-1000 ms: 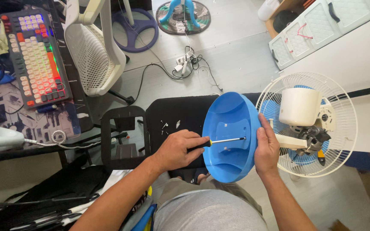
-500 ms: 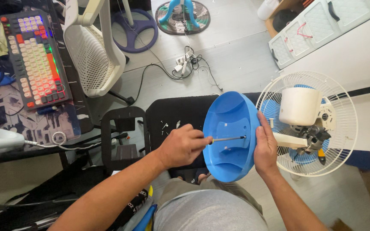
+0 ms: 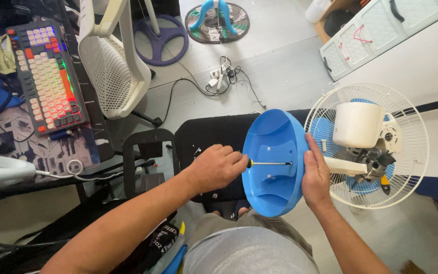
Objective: The person services an electric fan on a desk. They use a screwdriver to unscrew parts of the fan motor housing, handle small screws and components, then hold the blue fan cover and continue unscrewing it with the screwdriver.
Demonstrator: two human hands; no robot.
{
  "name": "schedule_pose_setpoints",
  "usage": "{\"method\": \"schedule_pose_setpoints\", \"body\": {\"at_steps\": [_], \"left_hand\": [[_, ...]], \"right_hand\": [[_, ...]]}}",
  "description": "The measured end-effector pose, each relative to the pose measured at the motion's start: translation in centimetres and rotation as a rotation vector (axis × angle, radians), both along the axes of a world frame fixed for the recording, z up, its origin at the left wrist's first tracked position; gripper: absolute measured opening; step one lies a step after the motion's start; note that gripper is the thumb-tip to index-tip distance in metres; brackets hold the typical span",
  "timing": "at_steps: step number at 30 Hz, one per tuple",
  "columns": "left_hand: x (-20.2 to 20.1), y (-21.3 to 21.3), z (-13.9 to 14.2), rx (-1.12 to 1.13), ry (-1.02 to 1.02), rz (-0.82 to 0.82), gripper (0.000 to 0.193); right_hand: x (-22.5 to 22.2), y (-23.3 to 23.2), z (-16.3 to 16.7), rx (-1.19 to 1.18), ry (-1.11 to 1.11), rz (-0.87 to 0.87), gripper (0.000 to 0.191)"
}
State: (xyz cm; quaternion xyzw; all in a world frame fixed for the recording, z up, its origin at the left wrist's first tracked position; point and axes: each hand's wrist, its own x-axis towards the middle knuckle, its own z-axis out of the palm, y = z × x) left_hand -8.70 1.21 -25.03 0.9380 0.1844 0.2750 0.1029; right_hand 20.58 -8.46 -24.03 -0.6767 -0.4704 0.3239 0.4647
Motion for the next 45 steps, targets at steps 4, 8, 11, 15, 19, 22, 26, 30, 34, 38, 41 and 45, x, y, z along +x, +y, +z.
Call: {"method": "schedule_pose_setpoints", "body": {"at_steps": [4,8,11,15,19,22,26,30,34,38,41,45], "left_hand": [[-0.4,-0.2,0.9,0.330,-0.069,0.028,0.033],[-0.1,-0.6,0.7,0.210,-0.083,0.001,0.032],[0.6,-0.6,0.6,-0.113,-0.033,0.015,0.029],[1.6,1.7,1.2,-0.893,0.099,0.069,0.028],[1.0,2.6,1.6,-0.904,0.092,-0.021,0.037],[0.0,2.1,1.3,-0.452,0.035,-0.113,0.031],[-0.9,1.9,0.3,0.187,-0.020,-0.106,0.030],[-0.1,1.4,-0.4,-0.095,-0.029,-0.081,0.022],[1.2,2.7,-0.5,-1.282,0.129,0.100,0.021],[0.4,3.0,-0.4,-1.095,0.040,0.034,0.037],[-0.6,2.4,-0.3,-0.423,-0.061,-0.129,0.028],[-1.4,1.7,0.1,0.109,-0.070,-0.089,0.027]], "right_hand": [[-0.4,-0.1,-0.3,0.024,0.028,-0.013,0.056],[-0.4,-0.3,-0.5,0.029,0.104,-0.023,0.056],[-0.3,-0.3,-0.7,0.045,0.121,-0.010,0.057],[-0.4,-0.4,-0.9,0.055,0.093,-0.012,0.056],[-0.5,-0.4,-0.9,0.036,0.021,-0.021,0.055],[-0.4,-0.3,-0.8,0.030,0.031,-0.018,0.054],[-0.5,-0.1,-1.0,0.010,0.078,-0.027,0.055],[-0.7,-0.2,-1.3,0.052,0.032,-0.027,0.055],[-0.7,-0.3,-1.4,0.060,-0.010,-0.018,0.054],[-0.8,-0.1,-1.5,0.071,-0.026,-0.017,0.054],[-0.6,-0.1,-1.3,0.060,-0.037,-0.012,0.053],[-0.7,0.1,-1.3,0.066,-0.015,0.009,0.053]]}}
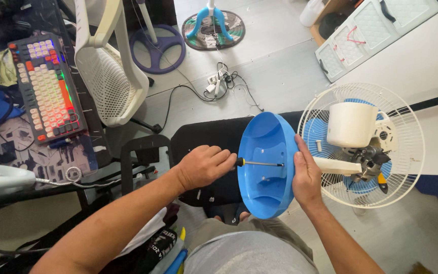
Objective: The person services an electric fan on a desk. They use a screwdriver to unscrew parts of the fan motor housing, handle small screws and components, then hold the blue fan cover and continue unscrewing it with the screwdriver.
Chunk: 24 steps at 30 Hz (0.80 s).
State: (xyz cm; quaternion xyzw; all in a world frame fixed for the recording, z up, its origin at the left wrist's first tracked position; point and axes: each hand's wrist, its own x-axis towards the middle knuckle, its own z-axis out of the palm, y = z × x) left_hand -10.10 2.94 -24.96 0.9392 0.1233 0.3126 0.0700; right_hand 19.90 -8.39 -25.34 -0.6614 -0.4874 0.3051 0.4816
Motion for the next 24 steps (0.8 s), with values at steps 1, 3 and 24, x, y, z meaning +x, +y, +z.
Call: {"method": "schedule_pose_setpoints", "body": {"at_steps": [1,3,24], "left_hand": [[-0.1,-0.1,0.0,0.092,-0.032,0.025,0.031],[0.4,-0.3,-0.1,-0.078,0.022,0.049,0.026],[0.2,-0.5,-1.7,-0.555,-0.012,0.009,0.029]], "right_hand": [[-0.1,0.0,-0.1,0.009,-0.011,-0.009,0.052],[-0.3,-0.2,-0.1,0.019,-0.038,-0.029,0.052],[-0.5,-0.5,0.7,-0.001,-0.078,-0.011,0.053]]}}
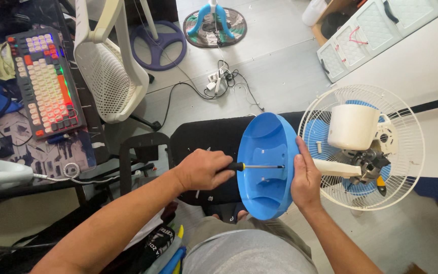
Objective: The person services an electric fan on a desk. They use a screwdriver to unscrew parts of the fan motor housing, handle small screws and components, then hold the blue fan cover and continue unscrewing it with the screwdriver.
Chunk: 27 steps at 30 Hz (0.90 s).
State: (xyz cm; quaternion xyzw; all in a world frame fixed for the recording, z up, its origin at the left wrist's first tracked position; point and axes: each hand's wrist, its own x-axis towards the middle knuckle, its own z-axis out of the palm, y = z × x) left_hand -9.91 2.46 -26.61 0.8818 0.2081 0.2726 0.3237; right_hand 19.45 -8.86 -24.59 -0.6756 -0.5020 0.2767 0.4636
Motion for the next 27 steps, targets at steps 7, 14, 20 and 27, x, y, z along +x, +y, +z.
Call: {"method": "schedule_pose_setpoints", "body": {"at_steps": [7,14,20,27], "left_hand": [[0.4,1.9,0.2,-0.965,0.155,0.079,0.031],[-0.7,1.2,1.4,0.311,0.003,0.039,0.031],[0.1,0.6,2.2,0.410,0.079,0.048,0.028],[1.8,2.4,2.3,-0.947,0.354,0.117,0.040]], "right_hand": [[0.1,1.0,0.0,-0.024,-0.017,-0.013,0.052],[-0.1,0.4,0.1,-0.003,-0.035,0.005,0.053],[0.0,0.0,0.2,-0.025,-0.026,-0.013,0.054],[0.6,0.3,0.5,-0.003,-0.083,0.001,0.052]]}}
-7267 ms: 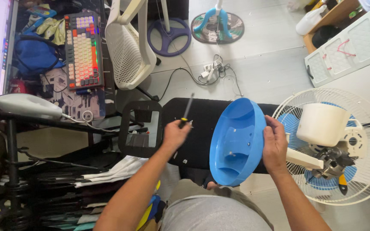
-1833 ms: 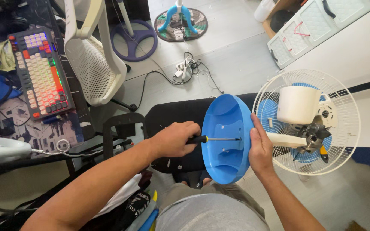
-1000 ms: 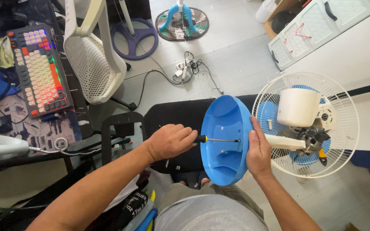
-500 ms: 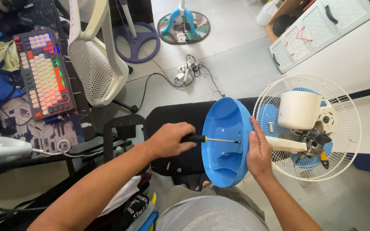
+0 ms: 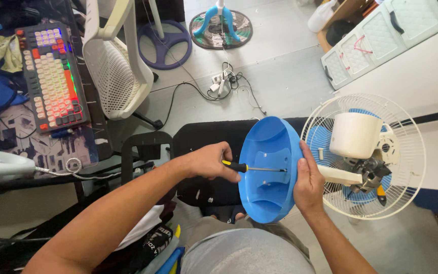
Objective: The person services an electric fan on a desk. They use a screwdriver to unscrew parts of the fan motor housing, handle small screws and components, then hold the blue fan cover and continue unscrewing it with the screwdriver.
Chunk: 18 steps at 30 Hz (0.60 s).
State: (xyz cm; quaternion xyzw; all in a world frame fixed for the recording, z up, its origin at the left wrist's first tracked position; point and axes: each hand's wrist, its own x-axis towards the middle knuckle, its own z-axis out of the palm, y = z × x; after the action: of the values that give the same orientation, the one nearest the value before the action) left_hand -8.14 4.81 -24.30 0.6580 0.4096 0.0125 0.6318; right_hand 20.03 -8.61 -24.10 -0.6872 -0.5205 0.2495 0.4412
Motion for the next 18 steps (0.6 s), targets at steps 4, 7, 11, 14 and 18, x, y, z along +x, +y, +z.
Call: {"method": "schedule_pose_setpoints", "body": {"at_steps": [4,7,11,14,18], "left_hand": [[-0.8,-0.2,-0.8,0.521,-0.202,-0.024,0.045],[-1.3,-0.9,-1.7,0.669,-0.165,-0.099,0.040],[-0.1,-0.6,-2.4,0.265,0.020,-0.153,0.045],[0.1,-0.5,-2.4,0.174,-0.003,-0.134,0.050],[-0.2,-0.3,-1.5,0.354,-0.075,-0.098,0.056]], "right_hand": [[-0.1,0.1,0.0,-0.002,0.013,0.009,0.053],[0.2,-0.3,0.1,-0.025,0.006,-0.001,0.053],[0.4,-0.2,0.1,-0.019,-0.008,0.016,0.053],[0.3,-0.2,0.1,-0.015,0.001,0.022,0.053],[0.1,-0.3,0.5,-0.033,-0.005,0.020,0.053]]}}
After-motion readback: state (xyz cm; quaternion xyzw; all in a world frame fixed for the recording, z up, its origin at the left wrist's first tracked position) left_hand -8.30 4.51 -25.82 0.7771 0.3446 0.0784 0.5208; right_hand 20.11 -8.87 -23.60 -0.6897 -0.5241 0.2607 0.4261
